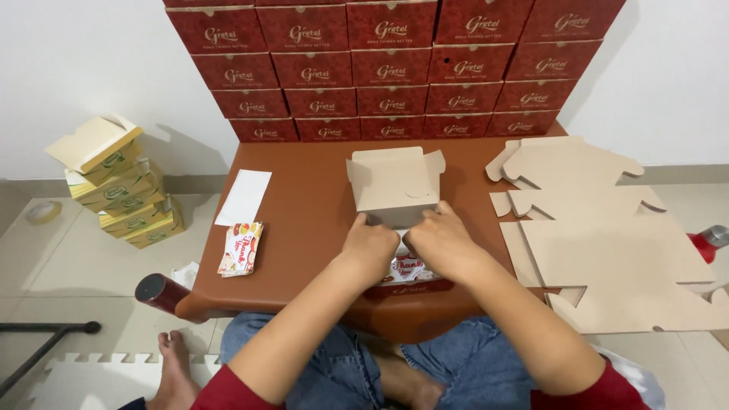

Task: Assembling a cardboard box by folding flaps and placing a small product inside.

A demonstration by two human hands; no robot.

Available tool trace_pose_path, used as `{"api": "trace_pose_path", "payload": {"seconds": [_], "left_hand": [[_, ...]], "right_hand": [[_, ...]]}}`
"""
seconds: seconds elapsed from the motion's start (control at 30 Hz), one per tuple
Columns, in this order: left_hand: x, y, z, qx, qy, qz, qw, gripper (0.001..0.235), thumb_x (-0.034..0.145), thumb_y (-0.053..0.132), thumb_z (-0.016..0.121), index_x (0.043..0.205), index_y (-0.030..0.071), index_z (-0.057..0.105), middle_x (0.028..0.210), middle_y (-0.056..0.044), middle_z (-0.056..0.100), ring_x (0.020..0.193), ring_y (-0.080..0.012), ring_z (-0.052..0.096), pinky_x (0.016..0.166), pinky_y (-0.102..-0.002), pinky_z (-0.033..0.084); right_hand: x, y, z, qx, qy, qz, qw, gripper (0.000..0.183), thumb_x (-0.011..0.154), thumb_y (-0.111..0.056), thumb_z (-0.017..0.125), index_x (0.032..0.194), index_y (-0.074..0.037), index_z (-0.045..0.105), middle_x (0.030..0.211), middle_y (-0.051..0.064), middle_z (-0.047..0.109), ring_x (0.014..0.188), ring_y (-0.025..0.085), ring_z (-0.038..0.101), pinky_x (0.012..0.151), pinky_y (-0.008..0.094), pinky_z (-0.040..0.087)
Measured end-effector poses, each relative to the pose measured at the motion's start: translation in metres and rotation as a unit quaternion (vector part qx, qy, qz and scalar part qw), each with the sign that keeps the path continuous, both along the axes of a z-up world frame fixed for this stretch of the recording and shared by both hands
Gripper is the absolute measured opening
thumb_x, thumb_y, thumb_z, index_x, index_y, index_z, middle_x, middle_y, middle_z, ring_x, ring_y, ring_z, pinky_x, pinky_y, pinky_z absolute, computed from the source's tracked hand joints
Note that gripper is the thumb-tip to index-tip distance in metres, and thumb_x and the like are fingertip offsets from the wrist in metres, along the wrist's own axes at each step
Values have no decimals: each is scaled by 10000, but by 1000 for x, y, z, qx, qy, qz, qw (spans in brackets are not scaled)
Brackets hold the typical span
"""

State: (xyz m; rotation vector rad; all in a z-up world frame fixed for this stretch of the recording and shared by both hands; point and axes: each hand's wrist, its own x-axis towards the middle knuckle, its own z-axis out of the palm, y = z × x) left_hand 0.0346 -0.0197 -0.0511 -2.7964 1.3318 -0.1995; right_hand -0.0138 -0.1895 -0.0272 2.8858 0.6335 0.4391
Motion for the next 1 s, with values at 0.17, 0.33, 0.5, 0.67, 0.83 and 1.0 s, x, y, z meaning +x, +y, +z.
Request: {"api": "trace_pose_path", "payload": {"seconds": [0.17, 0.33, 0.5, 0.67, 0.83, 1.0], "left_hand": [[-4, -1, 19, 6, -28, 9, 1000, 116, 717, 59, 704, 801, 106, 769, 774, -71, 736, 757, -265, 678, 862, -512, 293], [-6, 8, 35, -75, -62, -8, 995, 149, 704, 172, 778, 850, 139, 779, 829, -30, 729, 867, -222, 646, 886, -462, 317], [-19, 21, 99, -273, -137, 65, 950, 168, 839, 218, 777, 927, 93, 708, 882, -75, 640, 916, -257, 588, 872, -433, 365], [-18, 38, 108, -326, -215, 148, 908, 480, 814, 190, 805, 1218, 47, 588, 1069, -117, 553, 913, -291, 589, 742, -392, 469], [-49, 55, 102, -397, -97, 153, 900, 211, 966, 66, 609, 1174, 28, 603, 915, -117, 637, 839, -305, 699, 682, -366, 561], [-77, 61, 84, -396, -16, 178, 901, 219, 938, 87, 641, 1154, 71, 671, 916, -108, 707, 820, -312, 734, 641, -391, 597]], "right_hand": [[4, -3, 14, 39, -26, -2, 999, 80, 738, -244, 764, 685, -241, 705, 721, -42, 649, 824, 175, 590, 821, 386, 363], [17, -8, 62, 151, -195, -53, 968, 86, 866, -270, 745, 873, -208, 686, 862, -16, 571, 874, 202, 589, 747, 348, 444], [41, -31, 69, 328, -107, -216, 914, 271, 889, -193, 715, 1156, -188, 665, 879, 41, 740, 847, 266, 736, 735, 413, 557], [-11, -23, 90, 447, -104, -154, 875, 312, 867, -49, 681, 1167, -133, 669, 918, 132, 739, 884, 308, 739, 756, 381, 587], [-78, -18, 84, 492, -61, -151, 855, 436, 830, 32, 682, 1251, -55, 610, 937, 210, 699, 920, 358, 721, 823, 412, 592], [-96, -11, 70, 433, -25, -192, 880, 471, 853, -101, 734, 1302, -80, 593, 947, 212, 722, 926, 366, 741, 814, 454, 613]]}}
